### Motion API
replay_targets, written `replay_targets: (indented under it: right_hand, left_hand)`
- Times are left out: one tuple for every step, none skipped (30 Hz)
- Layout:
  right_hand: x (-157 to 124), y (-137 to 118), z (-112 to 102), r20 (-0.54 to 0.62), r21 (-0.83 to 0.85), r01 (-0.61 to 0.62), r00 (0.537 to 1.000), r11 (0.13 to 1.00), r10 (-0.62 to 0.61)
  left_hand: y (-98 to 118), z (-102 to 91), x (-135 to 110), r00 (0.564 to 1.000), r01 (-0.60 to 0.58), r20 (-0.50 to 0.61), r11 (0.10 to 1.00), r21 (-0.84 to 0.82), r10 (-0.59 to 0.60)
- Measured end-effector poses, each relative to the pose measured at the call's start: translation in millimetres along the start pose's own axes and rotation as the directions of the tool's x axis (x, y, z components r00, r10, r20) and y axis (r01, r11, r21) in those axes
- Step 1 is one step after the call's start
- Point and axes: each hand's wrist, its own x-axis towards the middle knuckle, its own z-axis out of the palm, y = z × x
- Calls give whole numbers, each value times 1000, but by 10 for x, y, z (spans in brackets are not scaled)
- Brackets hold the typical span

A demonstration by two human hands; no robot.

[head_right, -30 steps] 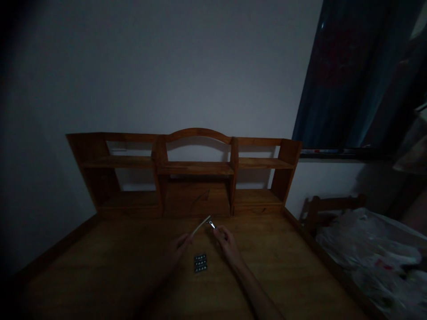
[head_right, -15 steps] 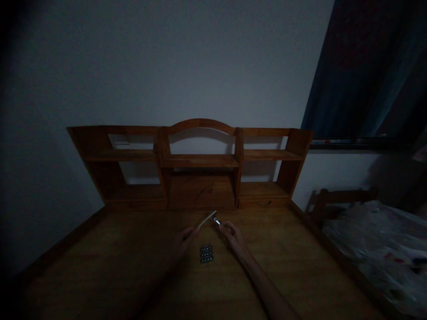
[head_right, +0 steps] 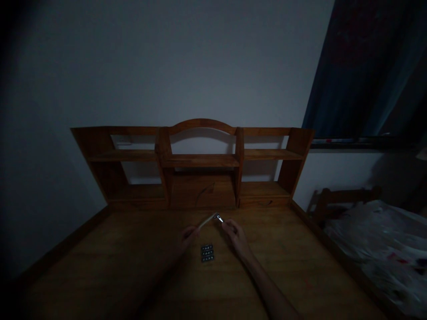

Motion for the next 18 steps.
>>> replay_targets:
  right_hand:
    - [-1, -9, -2, -6, -9, 13, 1000, 1000, -13]
    - [0, -11, -5, -18, -25, 30, 999, 999, -31]
    - [4, -8, -9, -29, -44, 46, 998, 998, -48]
    - [9, 0, -13, -37, -60, 55, 998, 997, -57]
    - [16, 12, -16, -47, -68, 57, 997, 996, -61]
    - [23, 26, -19, -55, -70, 58, 997, 996, -62]
    - [29, 37, -21, -58, -70, 57, 996, 996, -61]
    - [34, 46, -22, -58, -69, 59, 996, 996, -63]
    - [36, 50, -23, -55, -67, 67, 996, 996, -70]
    - [37, 49, -23, -54, -65, 75, 995, 995, -79]
    - [37, 45, -22, -54, -66, 81, 995, 995, -84]
    - [35, 38, -21, -51, -70, 81, 995, 994, -85]
    - [32, 31, -19, -47, -77, 81, 995, 994, -85]
    - [28, 24, -17, -45, -90, 83, 995, 992, -87]
    - [24, 21, -15, -43, -107, 86, 995, 991, -91]
    - [19, 22, -12, -42, -122, 93, 994, 988, -98]
    - [15, 27, -9, -41, -130, 99, 994, 986, -105]
    - [11, 37, -7, -43, -132, 103, 993, 986, -110]
  left_hand:
    - [-5, -5, 0, 1000, 4, -9, 1000, -5, -4]
    - [-4, -11, -1, 1000, 5, -23, 1000, -11, -5]
    - [3, -16, -4, 999, 3, -33, 1000, -18, -4]
    - [15, -19, -7, 999, -2, -34, 1000, -23, 1]
    - [28, -20, -12, 1000, -11, -18, 1000, -21, 10]
    - [43, -19, -15, 1000, -21, 2, 1000, -12, 21]
    - [56, -19, -19, 999, -32, 23, 999, 3, 31]
    - [67, -20, -22, 999, -41, 35, 999, 19, 40]
    - [78, -22, -26, 998, -45, 38, 999, 31, 44]
    - [87, -26, -31, 999, -40, 25, 999, 34, 39]
    - [97, -30, -36, 1000, -30, 7, 999, 34, 29]
    - [107, -34, -42, 1000, -18, -10, 1000, 19, 19]
    - [116, -35, -47, 1000, -10, -17, 1000, -2, 10]
    - [124, -34, -52, 1000, -2, -19, 1000, -21, 1]
    - [127, -30, -53, 1000, 1, -12, 1000, -30, -1]
    - [123, -24, -50, 1000, -2, 1, 1000, -25, 2]
    - [113, -16, -44, 1000, -5, 15, 1000, -11, 5]
    - [95, -10, -34, 1000, -8, 25, 1000, 13, 7]
